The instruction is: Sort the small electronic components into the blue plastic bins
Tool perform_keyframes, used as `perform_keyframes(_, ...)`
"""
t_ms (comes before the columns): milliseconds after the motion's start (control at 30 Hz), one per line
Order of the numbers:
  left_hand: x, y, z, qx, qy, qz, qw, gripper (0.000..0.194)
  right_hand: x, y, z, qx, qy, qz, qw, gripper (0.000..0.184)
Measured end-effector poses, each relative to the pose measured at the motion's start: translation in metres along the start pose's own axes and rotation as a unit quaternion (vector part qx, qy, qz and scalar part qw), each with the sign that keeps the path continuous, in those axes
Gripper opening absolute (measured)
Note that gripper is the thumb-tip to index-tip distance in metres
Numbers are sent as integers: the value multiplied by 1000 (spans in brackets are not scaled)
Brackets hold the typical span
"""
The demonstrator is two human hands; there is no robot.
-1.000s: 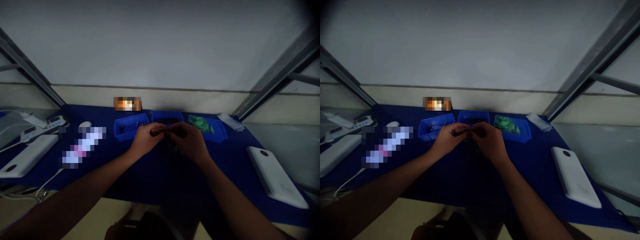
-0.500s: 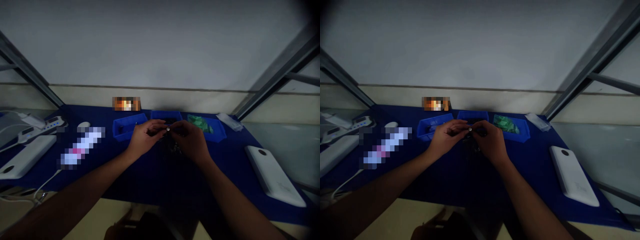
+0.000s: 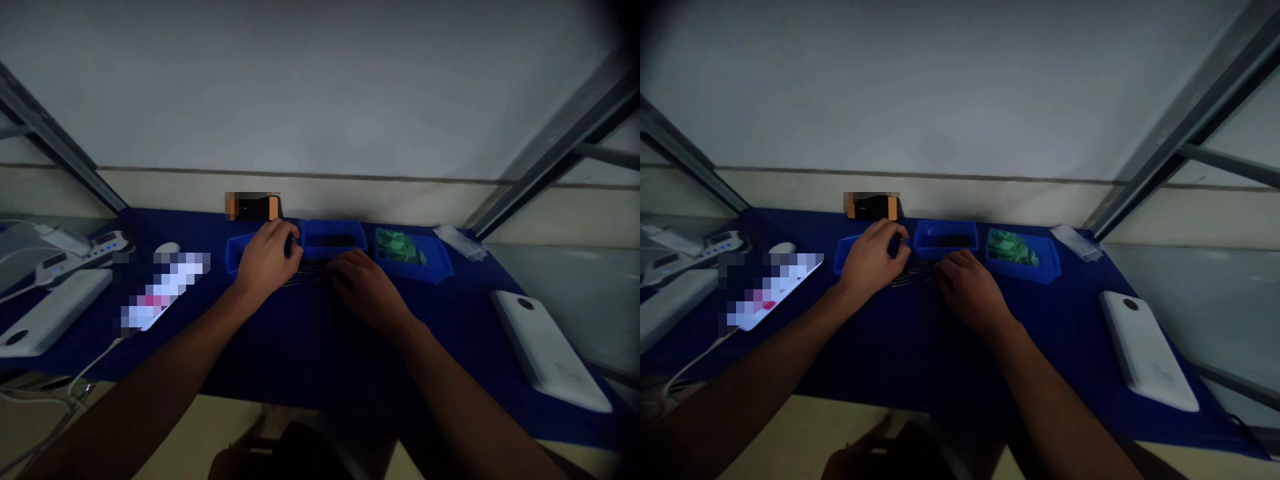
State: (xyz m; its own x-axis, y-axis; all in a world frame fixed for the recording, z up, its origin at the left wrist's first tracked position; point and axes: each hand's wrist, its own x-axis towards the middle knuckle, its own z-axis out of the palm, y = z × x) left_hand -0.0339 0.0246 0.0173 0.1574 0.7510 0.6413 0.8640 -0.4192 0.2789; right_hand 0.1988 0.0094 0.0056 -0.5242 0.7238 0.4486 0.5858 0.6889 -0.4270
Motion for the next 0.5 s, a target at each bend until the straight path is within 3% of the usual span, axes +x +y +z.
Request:
perform_keyframes(200,-1,-3,0,14,-14,35,999,18,-2,2,1,-103,-10,3,995,21)
perform_keyframes(367,-6,16,2,-90,-8,91,992,28,-3,5,2,-153,-52,14,987,23)
perform_keyframes(500,-15,32,9,-173,-51,115,977,27,-3,3,2,-170,-70,8,983,20)
